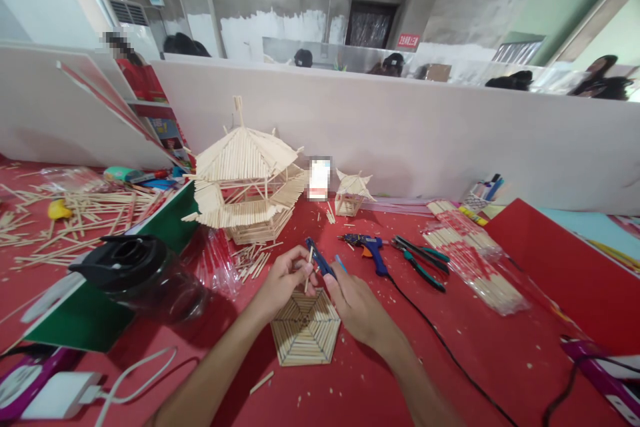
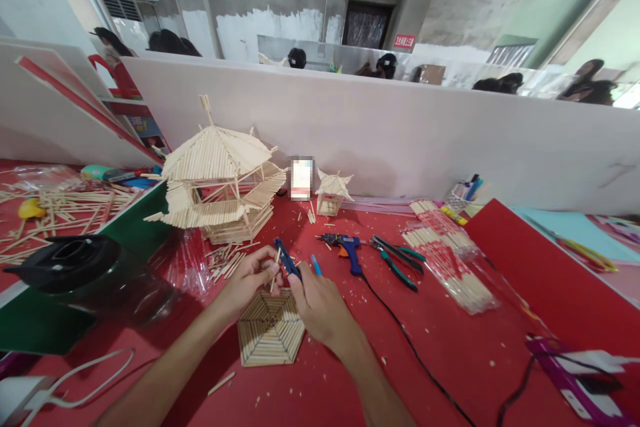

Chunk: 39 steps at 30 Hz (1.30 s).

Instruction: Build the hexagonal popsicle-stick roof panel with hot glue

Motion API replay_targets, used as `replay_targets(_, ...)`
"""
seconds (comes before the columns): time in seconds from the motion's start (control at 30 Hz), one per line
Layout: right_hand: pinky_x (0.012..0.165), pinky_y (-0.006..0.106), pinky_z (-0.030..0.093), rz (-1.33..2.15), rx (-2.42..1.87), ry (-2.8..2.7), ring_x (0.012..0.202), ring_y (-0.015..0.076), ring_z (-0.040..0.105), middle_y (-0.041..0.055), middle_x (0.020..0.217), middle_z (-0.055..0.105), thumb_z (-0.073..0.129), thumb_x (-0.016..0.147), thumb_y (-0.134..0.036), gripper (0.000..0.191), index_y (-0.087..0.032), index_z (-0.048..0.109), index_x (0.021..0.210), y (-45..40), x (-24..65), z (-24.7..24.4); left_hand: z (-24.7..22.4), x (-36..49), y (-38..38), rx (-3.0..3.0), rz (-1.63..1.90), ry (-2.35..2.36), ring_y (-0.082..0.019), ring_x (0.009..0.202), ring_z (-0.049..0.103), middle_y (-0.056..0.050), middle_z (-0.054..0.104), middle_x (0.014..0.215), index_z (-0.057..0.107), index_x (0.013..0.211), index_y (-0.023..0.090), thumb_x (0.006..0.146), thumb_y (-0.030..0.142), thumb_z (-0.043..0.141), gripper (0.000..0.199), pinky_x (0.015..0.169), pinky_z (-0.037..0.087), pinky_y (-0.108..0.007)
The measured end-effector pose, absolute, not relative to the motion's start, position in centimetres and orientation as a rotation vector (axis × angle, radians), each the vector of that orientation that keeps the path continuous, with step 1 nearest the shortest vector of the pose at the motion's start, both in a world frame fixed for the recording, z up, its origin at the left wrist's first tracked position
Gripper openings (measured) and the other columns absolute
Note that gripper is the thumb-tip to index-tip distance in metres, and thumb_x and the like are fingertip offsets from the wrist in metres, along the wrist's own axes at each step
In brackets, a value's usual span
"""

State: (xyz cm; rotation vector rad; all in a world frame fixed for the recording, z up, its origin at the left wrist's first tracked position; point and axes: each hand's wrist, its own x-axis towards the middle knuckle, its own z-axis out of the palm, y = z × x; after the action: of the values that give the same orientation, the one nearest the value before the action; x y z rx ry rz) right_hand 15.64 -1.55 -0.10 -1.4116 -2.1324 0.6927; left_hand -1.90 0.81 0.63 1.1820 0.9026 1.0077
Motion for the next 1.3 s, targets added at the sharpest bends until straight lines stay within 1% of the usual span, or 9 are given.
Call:
replay_targets(0.13, 0.070, 0.030, 0.041, 0.728, -1.377, -2.053, 0.085, 0.0224, 0.065, 0.0083, 0.091, 0.068, 0.020, 0.101, -0.040, 0.041, -0.019, 0.055, 0.109, -1.6, 15.4, -0.3, 0.4, -1.9, 0.9, 1.196, 1.016, 0.888, -0.010, 0.050, 0.059, 0.002, 0.062, 0.063, 0.053, 0.080, 0.017, 0.081, 0.040, 0.065, 0.027, 0.053, 0.046, -0.021)
replay_targets(0.33, 0.059, 0.028, 0.040, 0.757, -1.488, -1.973, 0.068, 0.0211, 0.064, 0.0049, 0.073, 0.066, 0.020, 0.100, -0.044, 0.044, -0.019, 0.056, 0.097, -1.4, 15.6, 0.7, 0.4, -2.1, 0.9, 1.090, 1.059, 0.789, -0.010, 0.052, 0.061, 0.001, 0.065, 0.067, 0.053, 0.085, 0.017, 0.082, 0.039, 0.067, 0.026, 0.053, 0.047, -0.019)
replay_targets(0.4, 0.061, 0.028, 0.042, 0.709, -1.548, -1.932, 0.072, 0.0217, 0.066, 0.0057, 0.079, 0.068, 0.022, 0.100, -0.046, 0.043, -0.020, 0.055, 0.102, -1.2, 16.4, 1.2, 0.4, -2.2, 0.9, 1.026, 1.083, 0.734, -0.010, 0.054, 0.063, 0.000, 0.066, 0.069, 0.053, 0.087, 0.017, 0.082, 0.036, 0.068, 0.025, 0.053, 0.048, -0.019)
replay_targets(0.57, 0.086, 0.036, 0.044, 0.243, -1.706, -1.906, 0.106, 0.0277, 0.062, 0.0149, 0.113, 0.066, 0.033, 0.096, -0.049, 0.045, -0.016, 0.053, 0.119, -0.1, 20.6, 1.2, 0.7, -2.4, 0.6, 0.969, 1.118, 0.671, -0.011, 0.056, 0.065, -0.001, 0.067, 0.073, 0.053, 0.090, 0.017, 0.083, 0.033, 0.068, 0.023, 0.052, 0.048, -0.017)
replay_targets(0.8, 0.081, 0.043, 0.043, -0.265, -2.087, -1.933, 0.100, 0.0347, 0.059, 0.0183, 0.104, 0.065, 0.048, 0.089, -0.050, 0.046, -0.013, 0.056, 0.115, 0.7, 26.6, -0.8, 0.9, -3.0, 1.0, 1.259, 1.060, 0.899, -0.012, 0.060, 0.063, 0.000, 0.061, 0.080, 0.052, 0.088, 0.019, 0.087, 0.038, 0.060, 0.020, 0.056, 0.047, -0.022)
replay_targets(0.97, 0.080, 0.042, 0.043, -0.242, -2.205, -2.020, 0.096, 0.0354, 0.059, 0.0208, 0.103, 0.064, 0.053, 0.087, -0.045, 0.043, -0.009, 0.060, 0.110, 0.8, 28.3, -2.9, 0.4, -5.1, 2.3, 2.038, 0.772, 1.493, -0.020, 0.078, 0.060, -0.005, 0.064, 0.082, 0.063, 0.081, 0.019, 0.087, 0.029, 0.054, 0.015, 0.072, 0.043, -0.032)
replay_targets(1.1, 0.089, 0.046, 0.040, -0.208, -2.129, -2.008, 0.101, 0.0357, 0.058, 0.0213, 0.107, 0.063, 0.058, 0.084, -0.041, 0.042, -0.009, 0.061, 0.111, 1.0, 28.4, -3.5, -0.2, -6.1, 2.9, 2.165, 0.574, 1.601, -0.022, 0.081, 0.061, -0.006, 0.068, 0.084, 0.069, 0.084, 0.021, 0.087, 0.023, 0.052, 0.017, 0.074, 0.041, -0.032)
replay_targets(1.2, 0.098, 0.052, 0.035, -0.130, -1.892, -1.955, 0.114, 0.0353, 0.052, 0.0208, 0.119, 0.060, 0.059, 0.085, -0.041, 0.045, -0.012, 0.059, 0.118, 0.9, 26.2, -2.5, -0.2, -6.0, 2.9, 2.140, 0.624, 1.529, -0.022, 0.081, 0.061, -0.007, 0.069, 0.085, 0.071, 0.085, 0.020, 0.086, 0.026, 0.054, 0.018, 0.076, 0.042, -0.032)
replay_targets(1.3, 0.098, 0.040, 0.040, 0.291, -1.443, -2.065, 0.115, 0.0249, 0.055, 0.0130, 0.123, 0.061, 0.054, 0.090, -0.037, 0.041, -0.018, 0.055, 0.127, 0.6, 21.8, -1.0, 0.4, -4.8, 2.4, 2.125, 0.675, 1.404, -0.021, 0.082, 0.062, -0.007, 0.069, 0.087, 0.072, 0.088, 0.020, 0.087, 0.030, 0.054, 0.021, 0.076, 0.043, -0.030)
